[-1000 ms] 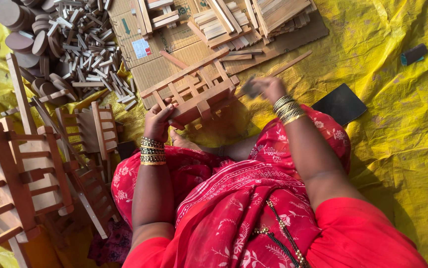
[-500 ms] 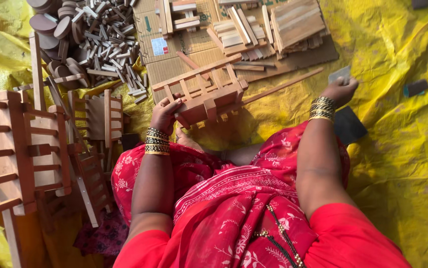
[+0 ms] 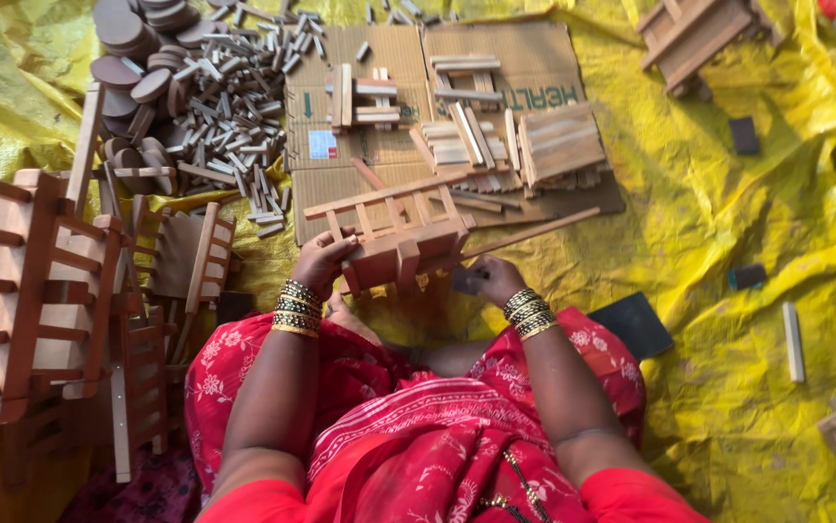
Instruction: The person sits on a tarp on the ground and sands small wooden chair/ladder frames with a sanding block, rubbing the sandpaper over the rails and rungs, turning the frames over to sand different sides, and setting finished frames aside with other completed pieces.
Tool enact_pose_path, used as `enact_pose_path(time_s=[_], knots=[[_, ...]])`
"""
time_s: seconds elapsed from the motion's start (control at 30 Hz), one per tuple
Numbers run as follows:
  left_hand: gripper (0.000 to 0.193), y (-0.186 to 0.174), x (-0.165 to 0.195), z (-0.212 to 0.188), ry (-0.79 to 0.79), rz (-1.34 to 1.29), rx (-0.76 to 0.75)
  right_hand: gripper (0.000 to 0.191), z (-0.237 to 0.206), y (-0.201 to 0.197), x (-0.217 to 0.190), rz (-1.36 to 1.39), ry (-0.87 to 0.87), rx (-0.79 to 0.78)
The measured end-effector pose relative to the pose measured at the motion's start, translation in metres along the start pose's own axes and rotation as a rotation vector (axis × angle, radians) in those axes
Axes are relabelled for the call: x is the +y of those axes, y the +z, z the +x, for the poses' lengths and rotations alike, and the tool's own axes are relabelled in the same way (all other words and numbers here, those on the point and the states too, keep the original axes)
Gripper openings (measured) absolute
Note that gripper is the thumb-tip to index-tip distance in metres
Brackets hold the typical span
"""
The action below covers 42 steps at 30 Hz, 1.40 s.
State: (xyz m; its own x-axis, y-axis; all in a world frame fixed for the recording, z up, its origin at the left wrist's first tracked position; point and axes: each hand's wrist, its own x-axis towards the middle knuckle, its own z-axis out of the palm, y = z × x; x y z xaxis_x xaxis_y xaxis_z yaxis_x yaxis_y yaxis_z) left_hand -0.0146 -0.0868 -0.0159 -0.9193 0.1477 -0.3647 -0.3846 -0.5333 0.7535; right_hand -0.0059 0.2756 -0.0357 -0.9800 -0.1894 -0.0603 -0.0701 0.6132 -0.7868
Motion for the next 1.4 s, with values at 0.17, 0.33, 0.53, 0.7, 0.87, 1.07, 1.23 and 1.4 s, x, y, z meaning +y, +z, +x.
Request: enact_pose_path(time_s=[0.17,0.33,0.53,0.7,0.87,1.07,1.23,1.4], knots=[[0.043,0.003,0.003,0.000,-0.024,0.047,0.027,0.013,0.014,-0.066,0.006,-0.051,-0.029,0.451],[0.043,0.009,0.006,-0.004,-0.010,0.016,0.009,0.018,0.013,-0.110,0.005,-0.175,0.333,1.075],[0.046,0.013,0.009,-0.006,0.007,0.005,0.002,0.010,0.018,-0.055,-0.026,-0.160,0.249,0.886],[0.044,0.016,0.007,-0.008,0.033,0.049,0.012,0.016,-0.007,0.028,-0.045,0.006,-0.165,0.248],[0.041,0.017,0.000,-0.011,0.107,0.089,-0.058,0.023,-0.023,0.033,-0.030,0.023,-0.159,0.005],[0.048,0.018,-0.016,-0.014,0.099,0.038,-0.089,0.032,-0.036,-0.021,0.002,0.137,0.022,0.460],[0.041,0.032,-0.032,-0.020,0.165,0.139,-0.093,0.030,-0.046,-0.041,0.015,0.192,-0.040,0.571],[0.042,0.061,-0.042,-0.051,0.276,0.408,-0.178,0.026,-0.051,-0.044,-0.010,0.435,0.050,0.732]])
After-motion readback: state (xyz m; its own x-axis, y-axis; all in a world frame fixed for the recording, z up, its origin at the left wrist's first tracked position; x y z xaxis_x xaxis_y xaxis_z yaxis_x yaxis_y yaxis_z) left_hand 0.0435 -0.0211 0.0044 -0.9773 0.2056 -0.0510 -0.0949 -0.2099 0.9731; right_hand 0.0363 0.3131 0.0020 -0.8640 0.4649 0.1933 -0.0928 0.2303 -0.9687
